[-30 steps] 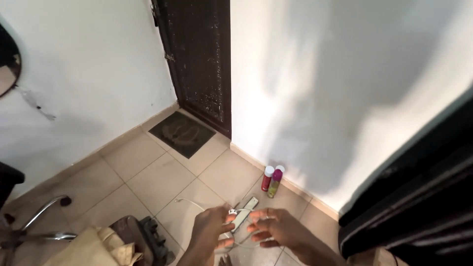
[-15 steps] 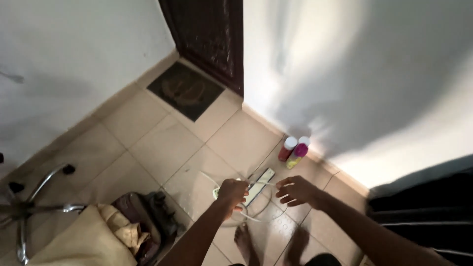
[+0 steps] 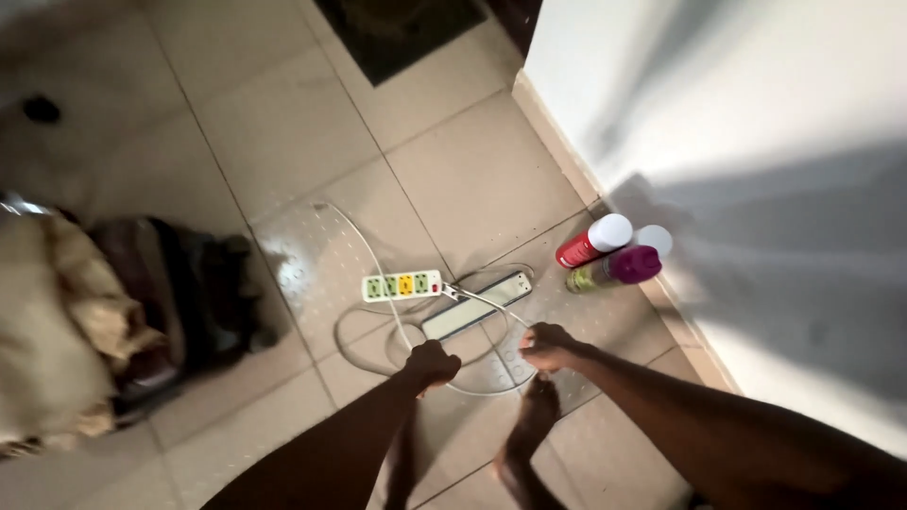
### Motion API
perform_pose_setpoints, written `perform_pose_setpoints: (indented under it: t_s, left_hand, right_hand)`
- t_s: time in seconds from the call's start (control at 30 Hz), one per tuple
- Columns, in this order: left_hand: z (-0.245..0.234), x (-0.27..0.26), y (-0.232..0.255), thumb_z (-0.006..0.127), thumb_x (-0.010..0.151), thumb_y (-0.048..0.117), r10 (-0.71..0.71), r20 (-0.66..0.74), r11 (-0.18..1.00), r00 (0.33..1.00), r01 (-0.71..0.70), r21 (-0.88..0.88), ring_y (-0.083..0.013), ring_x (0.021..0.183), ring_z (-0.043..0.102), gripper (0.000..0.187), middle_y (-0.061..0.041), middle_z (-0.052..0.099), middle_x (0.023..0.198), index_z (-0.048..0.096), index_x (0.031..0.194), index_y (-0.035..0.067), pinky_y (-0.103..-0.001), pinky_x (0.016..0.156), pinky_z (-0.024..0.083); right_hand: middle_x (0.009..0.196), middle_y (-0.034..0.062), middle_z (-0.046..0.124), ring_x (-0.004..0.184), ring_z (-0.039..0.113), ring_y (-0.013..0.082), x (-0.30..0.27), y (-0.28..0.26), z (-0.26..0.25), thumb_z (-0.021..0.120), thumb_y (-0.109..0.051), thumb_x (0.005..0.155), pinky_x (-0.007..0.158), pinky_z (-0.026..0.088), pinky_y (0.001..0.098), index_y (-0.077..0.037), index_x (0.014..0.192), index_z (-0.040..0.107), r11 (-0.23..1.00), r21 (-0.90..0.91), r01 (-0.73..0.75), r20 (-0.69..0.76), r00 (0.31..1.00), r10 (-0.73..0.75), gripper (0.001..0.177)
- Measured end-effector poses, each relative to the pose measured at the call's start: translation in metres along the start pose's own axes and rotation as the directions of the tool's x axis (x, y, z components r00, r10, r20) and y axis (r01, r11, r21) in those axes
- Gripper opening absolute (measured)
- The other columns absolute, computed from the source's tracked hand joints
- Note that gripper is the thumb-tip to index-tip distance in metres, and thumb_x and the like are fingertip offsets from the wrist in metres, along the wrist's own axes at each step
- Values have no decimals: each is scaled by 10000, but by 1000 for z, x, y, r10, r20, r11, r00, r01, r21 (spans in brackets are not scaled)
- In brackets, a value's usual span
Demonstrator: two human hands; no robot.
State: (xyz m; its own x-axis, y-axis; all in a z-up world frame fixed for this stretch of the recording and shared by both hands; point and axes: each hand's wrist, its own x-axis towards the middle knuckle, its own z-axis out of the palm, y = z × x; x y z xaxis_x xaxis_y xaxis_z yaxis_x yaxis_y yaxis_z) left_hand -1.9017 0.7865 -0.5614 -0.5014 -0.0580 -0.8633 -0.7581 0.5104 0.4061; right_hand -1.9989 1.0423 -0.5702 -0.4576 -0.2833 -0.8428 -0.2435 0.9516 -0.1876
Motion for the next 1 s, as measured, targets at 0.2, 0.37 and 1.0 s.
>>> perform_pose_setpoints:
  t_s: [0.2, 0.37, 1.0]
  left_hand:
    - [108, 135, -36, 611, 883, 435, 158, -63, 967, 985, -142, 212, -442, 1223, 605, 616, -297, 615, 1307, 613, 1254, -57, -488, 1039, 504]
    - [122, 154, -11, 612, 849, 389, 49, 1, 990, 999, -49, 135, -437, 1306, 580, 598, -287, 589, 1379, 615, 1287, -19, -482, 1103, 496]
    - [70, 208, -25, 980, 559, 456, 279, -209, 793, 937, -103, 601, -408, 1227, 540, 984, -195, 444, 1358, 507, 1299, 12, -565, 1014, 481]
  right_hand:
    - [1221, 257, 681, 1161, 653, 389, 122, 52, 33, 727, -346, 867, 977, 542, 444, -13, 1379, 496, 998, 50, 34, -129, 991, -27, 653]
    - [1292, 328, 556, 1200, 591, 440, 183, 78, 52, 790, -355, 852, 992, 515, 464, 98, 1458, 288, 998, -60, -17, -133, 991, 8, 908]
    - [900, 3, 717, 810, 673, 149, 142, 69, -46, 698, -325, 906, 744, 578, 346, -141, 1221, 713, 841, 538, 55, -130, 991, 18, 365]
